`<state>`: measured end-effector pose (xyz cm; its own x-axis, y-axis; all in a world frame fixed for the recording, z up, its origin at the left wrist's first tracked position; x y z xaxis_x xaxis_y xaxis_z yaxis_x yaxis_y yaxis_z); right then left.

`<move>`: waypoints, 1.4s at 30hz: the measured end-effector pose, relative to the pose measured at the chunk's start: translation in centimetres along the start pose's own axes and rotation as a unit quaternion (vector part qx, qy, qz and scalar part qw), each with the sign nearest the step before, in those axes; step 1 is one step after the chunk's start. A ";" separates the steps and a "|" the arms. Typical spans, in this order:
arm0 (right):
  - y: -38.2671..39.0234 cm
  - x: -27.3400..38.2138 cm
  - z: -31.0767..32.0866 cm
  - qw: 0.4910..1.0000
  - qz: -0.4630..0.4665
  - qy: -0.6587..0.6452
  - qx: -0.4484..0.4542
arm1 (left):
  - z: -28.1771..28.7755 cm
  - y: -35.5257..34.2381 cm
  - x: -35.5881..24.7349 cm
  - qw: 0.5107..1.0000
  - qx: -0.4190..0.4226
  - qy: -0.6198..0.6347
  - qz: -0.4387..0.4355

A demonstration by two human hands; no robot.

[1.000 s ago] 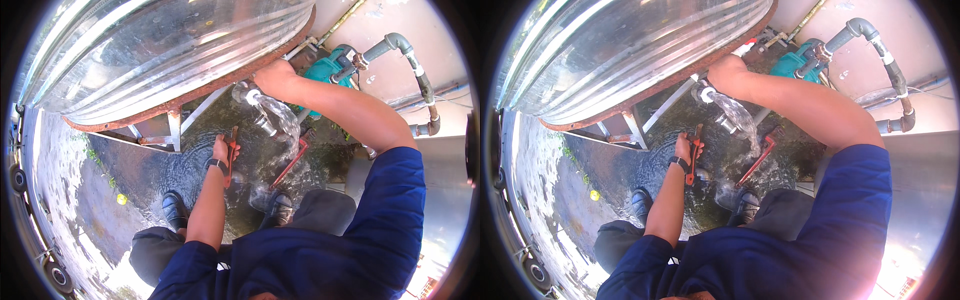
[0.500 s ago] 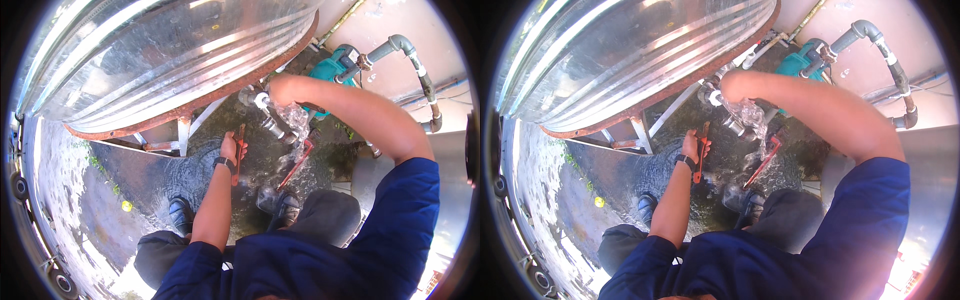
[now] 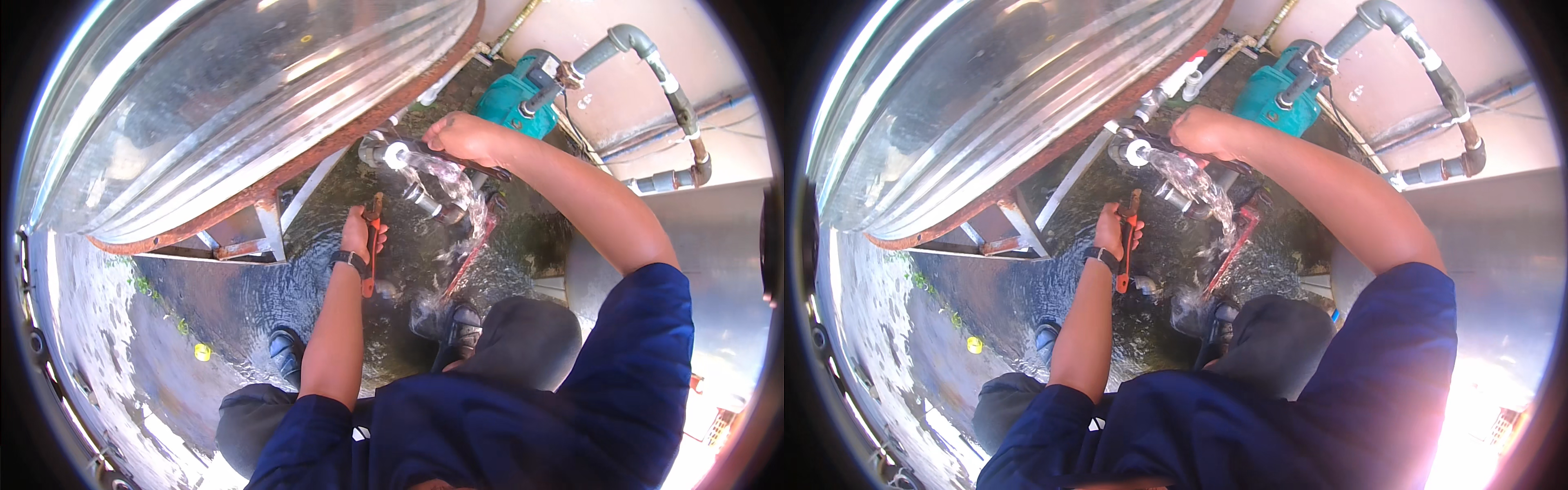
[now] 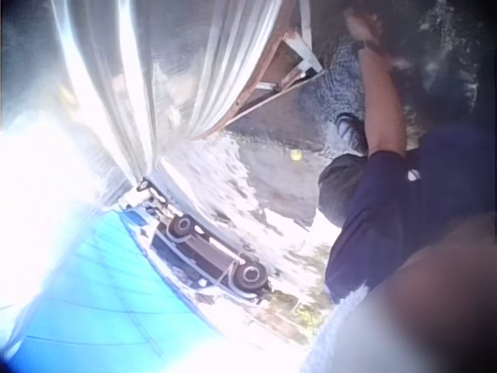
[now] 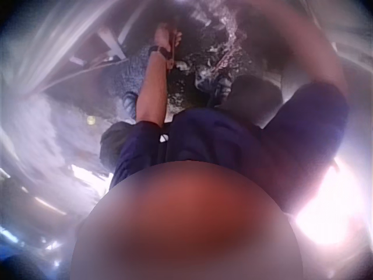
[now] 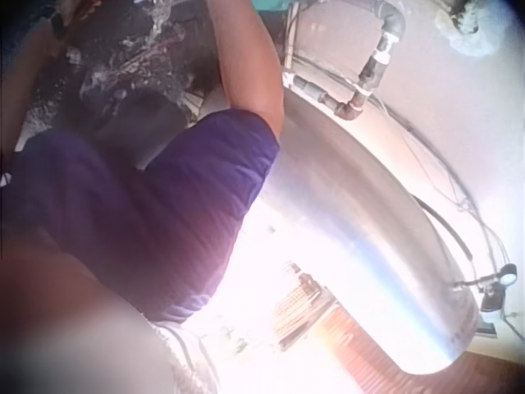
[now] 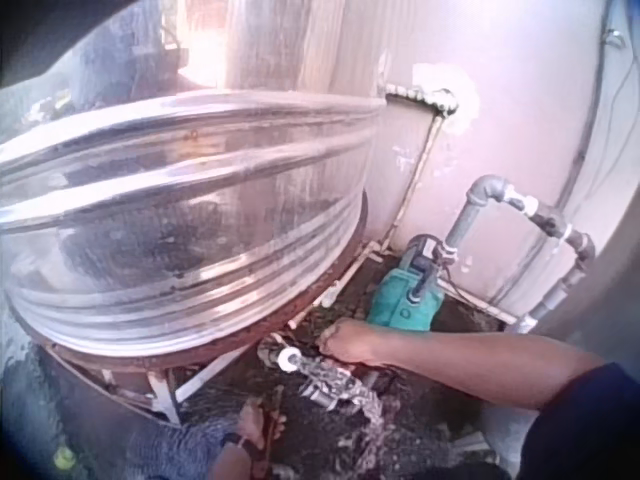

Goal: The person uses a pipe wrench to loosen and remove a pipe fitting from a water tank assembly, then wraps the threads with white tape and reinstalls the fitting, tightening it with the wrench. Water leaks from the joint during the process.

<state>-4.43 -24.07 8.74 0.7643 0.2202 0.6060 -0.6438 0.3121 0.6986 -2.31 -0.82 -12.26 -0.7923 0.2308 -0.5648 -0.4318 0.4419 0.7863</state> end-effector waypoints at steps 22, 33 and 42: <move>16.3 -3.5 10.0 0.916 0.361 0.014 -0.176 | -20.0 29.3 -20.0 0.905 0.262 -0.210 -0.260; 17.9 -7.3 9.8 0.849 0.334 -0.407 -0.049 | -34.0 23.3 -21.3 0.853 0.187 -0.251 -0.418; 10.9 -10.2 10.6 0.942 0.247 -0.072 -0.214 | -10.2 15.0 -21.7 0.834 -0.104 -0.269 -0.470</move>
<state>-19.60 -32.70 14.24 0.3425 0.3193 0.8836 -0.8230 0.5556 0.1183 4.03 -8.00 14.38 0.2229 0.2476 -0.9429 -0.8631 0.4998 -0.0728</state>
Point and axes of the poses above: each hand's wrist, its own y-axis away from the middle knuckle, its own z-axis out of the back of the hand, x = y × z, the point moved 9 cm from there along -y, towards the middle knuckle, and after that the axes turned 5 degrees about -z, right-handed, at the moved point
